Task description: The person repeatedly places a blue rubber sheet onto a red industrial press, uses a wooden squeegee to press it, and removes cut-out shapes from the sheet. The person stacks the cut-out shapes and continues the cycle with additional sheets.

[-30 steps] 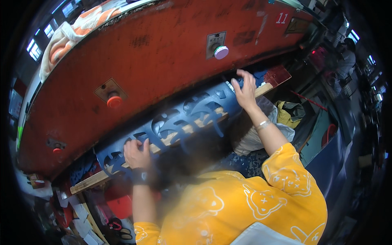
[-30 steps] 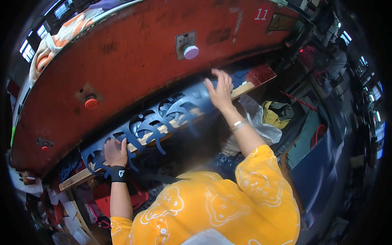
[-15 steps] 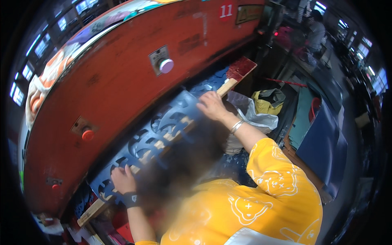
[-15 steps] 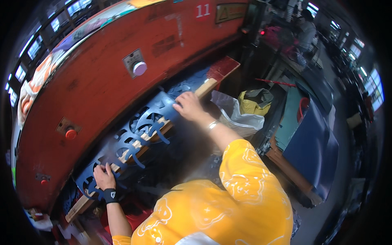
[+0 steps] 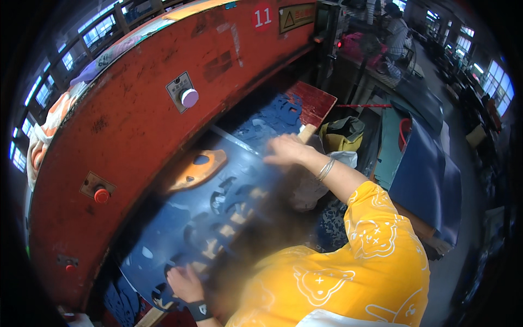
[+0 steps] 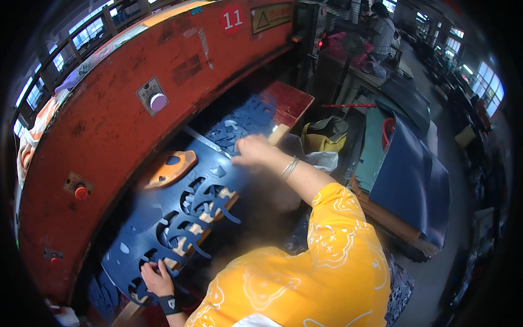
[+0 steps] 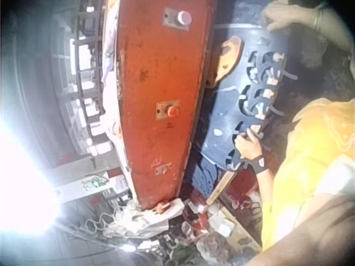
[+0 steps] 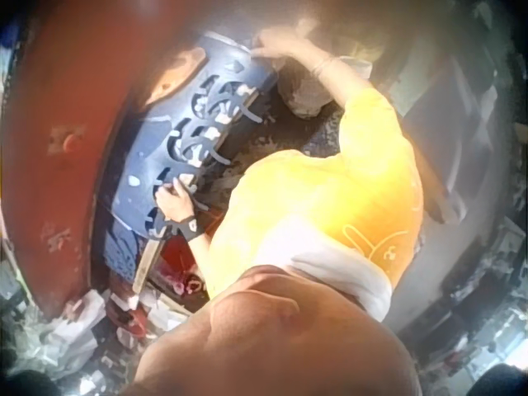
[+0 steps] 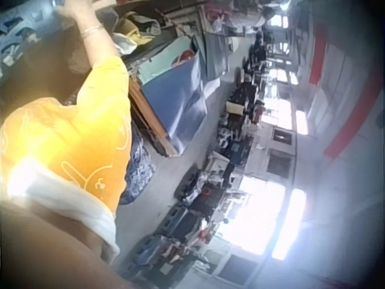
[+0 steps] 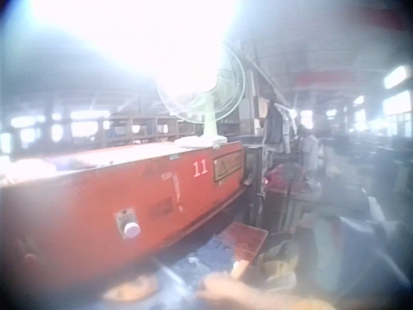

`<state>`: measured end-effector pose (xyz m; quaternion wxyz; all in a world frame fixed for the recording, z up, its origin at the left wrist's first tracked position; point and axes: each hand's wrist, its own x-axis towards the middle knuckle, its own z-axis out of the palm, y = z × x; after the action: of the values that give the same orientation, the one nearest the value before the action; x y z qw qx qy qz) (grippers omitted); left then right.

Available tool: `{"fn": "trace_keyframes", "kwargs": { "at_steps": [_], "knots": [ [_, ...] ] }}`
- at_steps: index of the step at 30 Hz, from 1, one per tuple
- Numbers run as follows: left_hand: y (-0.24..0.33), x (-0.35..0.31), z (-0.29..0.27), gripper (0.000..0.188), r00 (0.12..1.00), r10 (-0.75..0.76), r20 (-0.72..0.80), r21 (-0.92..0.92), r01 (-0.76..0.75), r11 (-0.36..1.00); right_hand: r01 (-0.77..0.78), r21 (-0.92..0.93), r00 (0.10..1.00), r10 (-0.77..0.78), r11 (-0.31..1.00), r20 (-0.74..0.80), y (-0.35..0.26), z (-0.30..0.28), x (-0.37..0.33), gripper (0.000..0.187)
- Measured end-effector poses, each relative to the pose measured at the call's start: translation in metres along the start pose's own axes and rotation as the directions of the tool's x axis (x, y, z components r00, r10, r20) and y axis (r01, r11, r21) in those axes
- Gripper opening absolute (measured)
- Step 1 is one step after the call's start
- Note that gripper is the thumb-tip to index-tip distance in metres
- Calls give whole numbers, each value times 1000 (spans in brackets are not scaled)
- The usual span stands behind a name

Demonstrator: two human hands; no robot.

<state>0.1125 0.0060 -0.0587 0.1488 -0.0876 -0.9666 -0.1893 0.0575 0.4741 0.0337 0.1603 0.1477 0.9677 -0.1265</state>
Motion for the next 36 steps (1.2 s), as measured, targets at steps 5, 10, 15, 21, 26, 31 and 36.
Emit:
{"fn": "trace_keyframes", "kwargs": {
  "at_steps": [5, 10, 15, 21, 26, 31, 36],
  "knots": [
    [17, -31, -50, 20, 969, 159, 190, -162, -129, 978, 502, -74, 810, -498, 862, -309, -62, 17, -14, 71],
    [58, -15, -93, 14, 932, 229, 279, -318, -135, 938, 776, -177, 593, -796, 606, -121, -110, 54, -5, 88],
    [104, 75, -27, 28, 787, 604, 128, -582, -433, 688, 827, 3, 557, -820, 562, -133, -120, 39, 22, 77],
    [104, 84, 13, 44, 704, 677, 213, -531, -499, 686, 746, 303, 632, -774, 593, -43, -116, 10, 38, 81],
    [105, 95, 15, 44, 708, 630, 320, -545, -407, 733, 210, 897, 716, -686, 388, 130, -107, -11, 64, 79],
    [143, 131, 44, 46, 820, 567, 81, -500, -459, 734, 173, 934, 748, -659, 312, 81, -99, -12, 76, 79],
    [146, 133, 60, 45, 796, 577, 184, -421, -466, 778, 258, 926, 844, -531, 276, -77, -56, -19, 62, 76]
  ]
}}
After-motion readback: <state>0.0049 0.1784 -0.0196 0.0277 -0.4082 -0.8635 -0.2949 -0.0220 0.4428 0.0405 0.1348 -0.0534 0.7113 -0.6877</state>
